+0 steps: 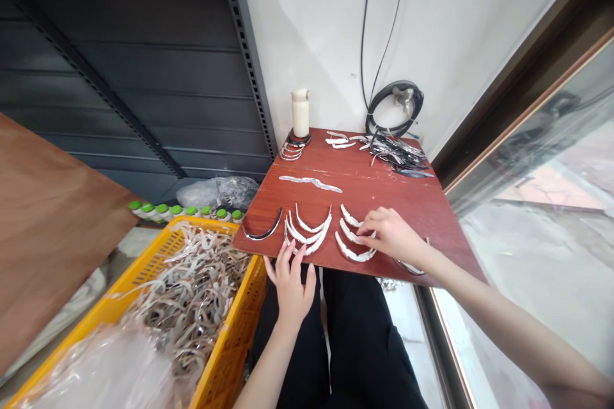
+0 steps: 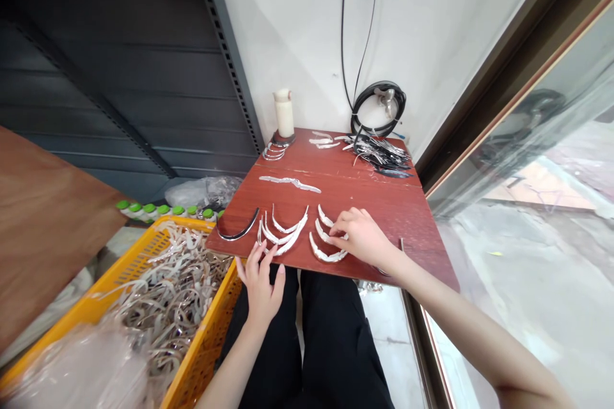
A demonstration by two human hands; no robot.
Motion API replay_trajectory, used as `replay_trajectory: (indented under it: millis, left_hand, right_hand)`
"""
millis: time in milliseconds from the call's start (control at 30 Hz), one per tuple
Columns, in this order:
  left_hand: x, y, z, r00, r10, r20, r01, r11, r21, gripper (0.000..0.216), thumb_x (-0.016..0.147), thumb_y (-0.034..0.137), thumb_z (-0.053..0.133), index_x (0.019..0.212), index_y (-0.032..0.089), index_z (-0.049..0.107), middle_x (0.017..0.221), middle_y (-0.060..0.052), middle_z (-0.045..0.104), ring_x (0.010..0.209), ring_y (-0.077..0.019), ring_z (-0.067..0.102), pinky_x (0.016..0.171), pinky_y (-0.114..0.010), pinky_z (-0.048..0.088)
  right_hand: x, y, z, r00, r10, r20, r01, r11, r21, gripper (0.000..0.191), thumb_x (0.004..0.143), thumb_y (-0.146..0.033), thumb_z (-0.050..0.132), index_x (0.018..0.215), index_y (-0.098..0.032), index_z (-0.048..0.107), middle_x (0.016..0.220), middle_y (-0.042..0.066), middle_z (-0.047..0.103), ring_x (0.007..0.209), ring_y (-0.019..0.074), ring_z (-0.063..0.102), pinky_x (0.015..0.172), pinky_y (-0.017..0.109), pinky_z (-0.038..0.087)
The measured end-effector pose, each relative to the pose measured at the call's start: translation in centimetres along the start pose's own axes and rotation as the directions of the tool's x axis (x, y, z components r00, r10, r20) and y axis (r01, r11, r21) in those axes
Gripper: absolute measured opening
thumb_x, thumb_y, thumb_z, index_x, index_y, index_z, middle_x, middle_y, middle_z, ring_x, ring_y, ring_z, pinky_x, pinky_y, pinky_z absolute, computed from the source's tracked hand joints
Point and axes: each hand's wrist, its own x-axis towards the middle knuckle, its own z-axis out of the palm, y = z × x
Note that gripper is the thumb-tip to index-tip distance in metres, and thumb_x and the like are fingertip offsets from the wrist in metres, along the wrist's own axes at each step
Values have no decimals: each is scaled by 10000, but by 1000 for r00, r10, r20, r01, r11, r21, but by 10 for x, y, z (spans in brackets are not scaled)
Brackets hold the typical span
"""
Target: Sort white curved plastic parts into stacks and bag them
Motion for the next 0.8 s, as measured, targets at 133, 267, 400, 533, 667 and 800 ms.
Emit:
replay_trajectory:
  millis: [133,267,400,533,667,800]
  left_hand:
    - [0,1,0,1000,-4,-4,4,1000,2,413,931,264,495,1340,215,521,1410,-142,507,1396,-292,390,1194,-599,59]
    - [0,1,-1,1000,-14,8,14,1000,2,406,935,265,491,1337,217,524,1409,-136,510,1397,-288,389,1195,-601,62]
    - [0,1,-1,1000,-15,15,15,1000,-1,404,939,264,485,1339,222,518,1419,-134,499,1404,-285,376,1196,-603,57]
    - [0,1,-1,1000,-10,11,10,1000,-4,404,941,264,480,1341,217,513,1417,-138,496,1404,-288,376,1193,-609,58]
    - [1,2,-1,1000,-4,8,4,1000,-4,417,933,252,491,1347,211,510,1420,-142,494,1402,-288,379,1194,-603,57]
    - [1,1,-1,1000,1,6,0,1000,-12,430,926,250,501,1355,213,511,1426,-138,492,1397,-284,386,1198,-593,53]
  right_hand:
    - [0,1,9,1000,3,23,-2,999,-47,182,923,-342,609,820,-263,736,859,36,683,854,213,557,783,354,344]
    - [-2,-5,7,998,47,-35,-48,998,-46,173,931,-357,598,886,-252,728,874,48,684,852,218,564,784,356,351]
    - [-13,-19,5,1000,7,-17,-7,999,47,183,887,-435,651,871,-260,704,925,35,691,904,216,596,821,353,366]
    - [-20,-22,15,999,-34,25,34,999,34,144,881,-385,669,825,-255,697,902,29,690,935,218,608,818,348,370]
    - [-15,-9,18,998,29,-54,-28,999,26,139,902,-377,633,898,-248,684,961,48,686,922,226,604,838,356,397]
    - [-7,0,15,989,76,-127,-74,997,16,459,810,-496,704,1174,-232,614,1173,103,639,1062,288,572,899,404,418]
